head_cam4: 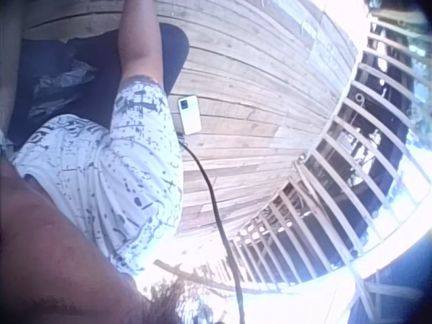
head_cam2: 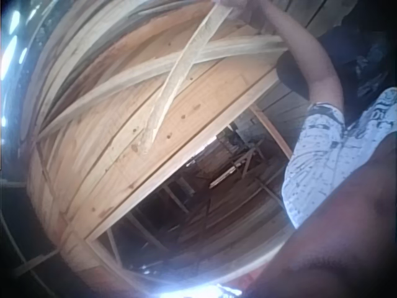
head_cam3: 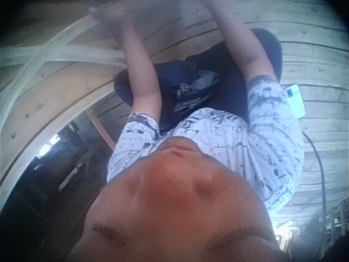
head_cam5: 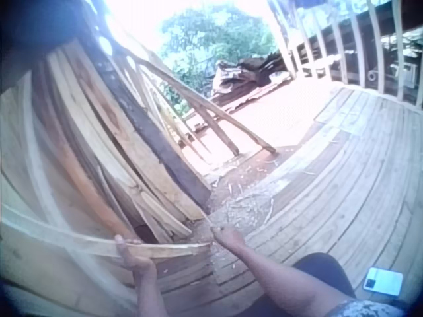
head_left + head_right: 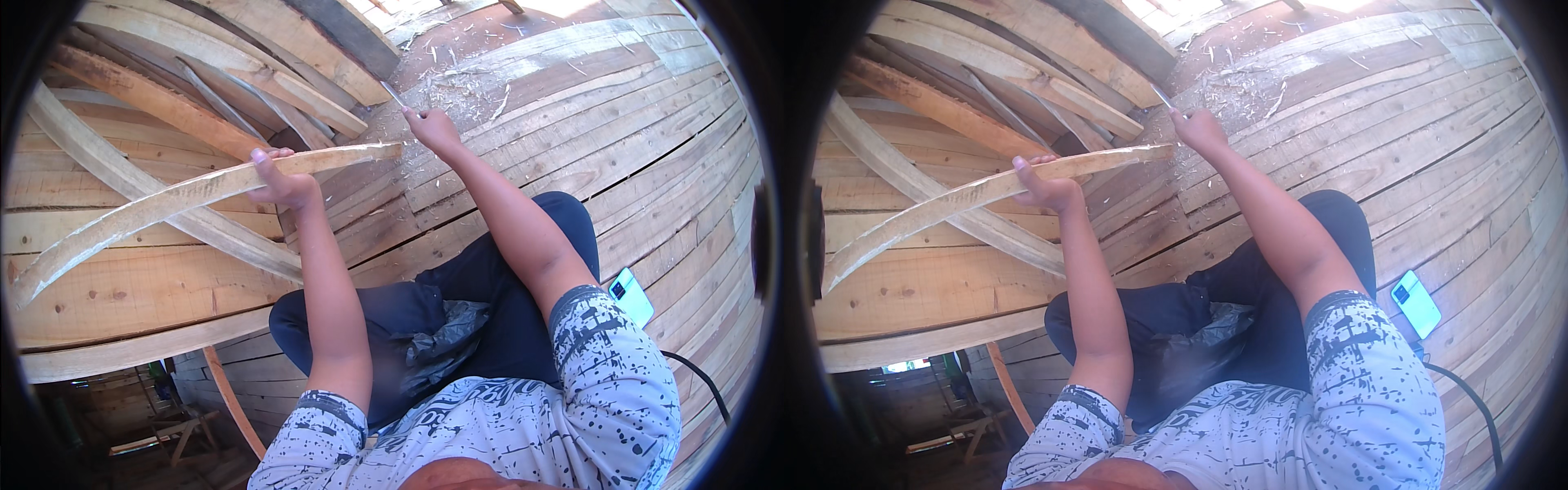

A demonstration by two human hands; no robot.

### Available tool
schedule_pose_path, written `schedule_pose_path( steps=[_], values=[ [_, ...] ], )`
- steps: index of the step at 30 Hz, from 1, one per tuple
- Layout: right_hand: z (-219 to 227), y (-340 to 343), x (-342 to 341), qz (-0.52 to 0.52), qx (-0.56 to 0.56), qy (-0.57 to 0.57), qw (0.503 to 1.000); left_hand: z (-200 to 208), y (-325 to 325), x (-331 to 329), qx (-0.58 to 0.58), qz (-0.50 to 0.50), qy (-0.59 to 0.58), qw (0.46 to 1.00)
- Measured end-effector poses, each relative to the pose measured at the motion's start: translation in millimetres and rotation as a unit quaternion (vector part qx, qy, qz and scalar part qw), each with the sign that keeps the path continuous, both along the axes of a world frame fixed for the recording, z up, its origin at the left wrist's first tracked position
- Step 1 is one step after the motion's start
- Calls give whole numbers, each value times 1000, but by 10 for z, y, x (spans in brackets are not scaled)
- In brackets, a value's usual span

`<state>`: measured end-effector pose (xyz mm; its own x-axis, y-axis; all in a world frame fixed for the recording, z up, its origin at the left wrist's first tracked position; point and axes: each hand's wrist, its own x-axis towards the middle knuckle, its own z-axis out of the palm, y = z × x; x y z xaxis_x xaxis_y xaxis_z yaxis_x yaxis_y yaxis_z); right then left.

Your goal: The person sits cross-legged on a wooden floor and uses a knife to carve a long, curved piece of wood. They hold the wood with their left hand and shave thin strips from the surface with their right hand, creating wood shavings that fall onto the floor.

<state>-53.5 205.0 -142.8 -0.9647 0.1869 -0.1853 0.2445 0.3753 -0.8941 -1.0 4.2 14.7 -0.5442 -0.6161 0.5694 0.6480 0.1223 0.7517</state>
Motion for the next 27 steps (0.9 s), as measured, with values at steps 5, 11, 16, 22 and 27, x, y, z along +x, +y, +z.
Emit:
schedule_pose_path(
  steps=[5, 11, 16, 22, 27],
  values=[
    [147, -138, 133, 28, 40, -25, 998, 23, 16, 0, -3, 30, 26, 999],
    [237, -299, 281, 196, 23, -36, 980, 16, -11, -13, -7, 12, 23, 1000],
    [278, -384, 326, 198, 42, -43, 978, -13, -81, -33, 3, 5, 5, 1000],
    [58, -451, 242, 187, -15, -54, 981, 13, -40, -36, -2, 1, 7, 1000],
    [128, -486, 314, 152, -194, -163, 955, 18, -31, 12, 2, -9, -1, 1000]
  ],
)
